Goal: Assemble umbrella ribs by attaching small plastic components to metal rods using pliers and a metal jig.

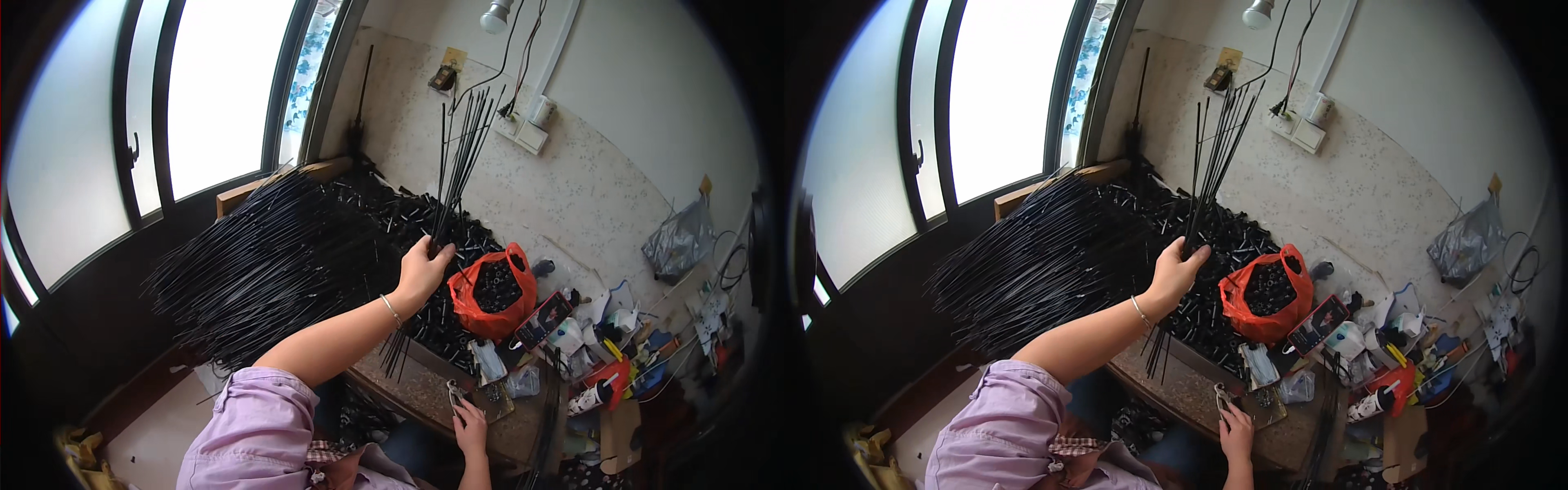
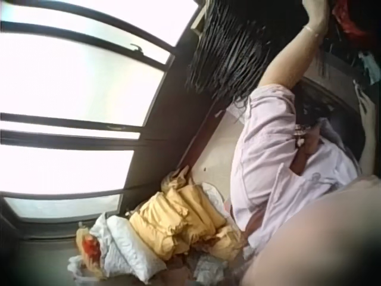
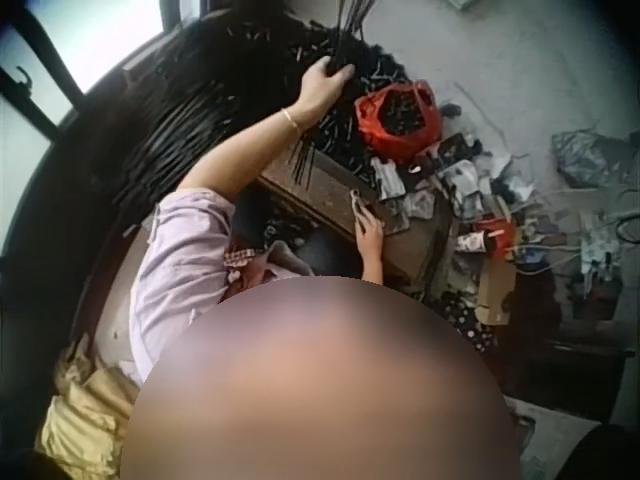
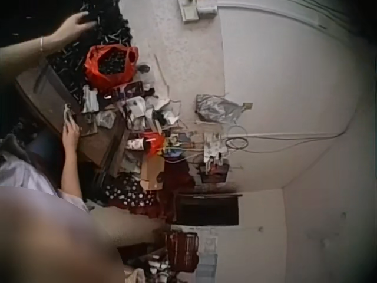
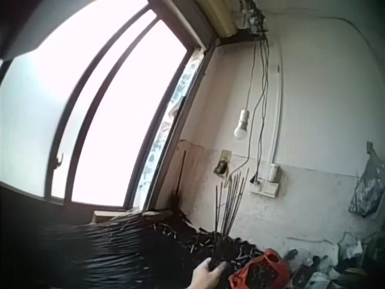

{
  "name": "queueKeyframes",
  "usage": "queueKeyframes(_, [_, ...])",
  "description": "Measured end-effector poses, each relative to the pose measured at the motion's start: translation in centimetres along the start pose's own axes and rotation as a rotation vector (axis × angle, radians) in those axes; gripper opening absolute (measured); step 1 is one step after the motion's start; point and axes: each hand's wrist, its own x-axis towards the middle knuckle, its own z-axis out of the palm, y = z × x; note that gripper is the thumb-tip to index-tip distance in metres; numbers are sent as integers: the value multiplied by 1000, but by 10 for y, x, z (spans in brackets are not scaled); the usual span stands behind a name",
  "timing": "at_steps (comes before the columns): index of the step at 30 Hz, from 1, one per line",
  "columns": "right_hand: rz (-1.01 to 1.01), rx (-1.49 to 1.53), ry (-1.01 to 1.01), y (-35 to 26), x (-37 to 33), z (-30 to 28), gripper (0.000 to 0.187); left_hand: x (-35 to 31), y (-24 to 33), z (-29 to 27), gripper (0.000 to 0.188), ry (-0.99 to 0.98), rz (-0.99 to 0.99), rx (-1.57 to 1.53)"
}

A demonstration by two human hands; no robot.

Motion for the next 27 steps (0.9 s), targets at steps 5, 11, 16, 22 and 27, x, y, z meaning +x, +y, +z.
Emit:
queueKeyframes(5, [-106, 10, 37, -37, 6, -13, 25, -55, -34, 0, 25, -296, -185, -233])
queueKeyframes(11, [-236, 320, 396, -150, 51, -7, 54, -94, -16, 24, 24, -500, -264, -577])
queueKeyframes(16, [141, 1255, -117, -145, 38, 2, 19, -91, 2, 5, 19, -414, -447, -717])
queueKeyframes(22, [48, 1255, -338, -122, 25, 37, 31, -83, 4, -19, 29, -611, -593, -624])
queueKeyframes(27, [144, 1562, -237, -121, 16, 27, 28, -75, -5, -44, 42, -833, -500, -198])
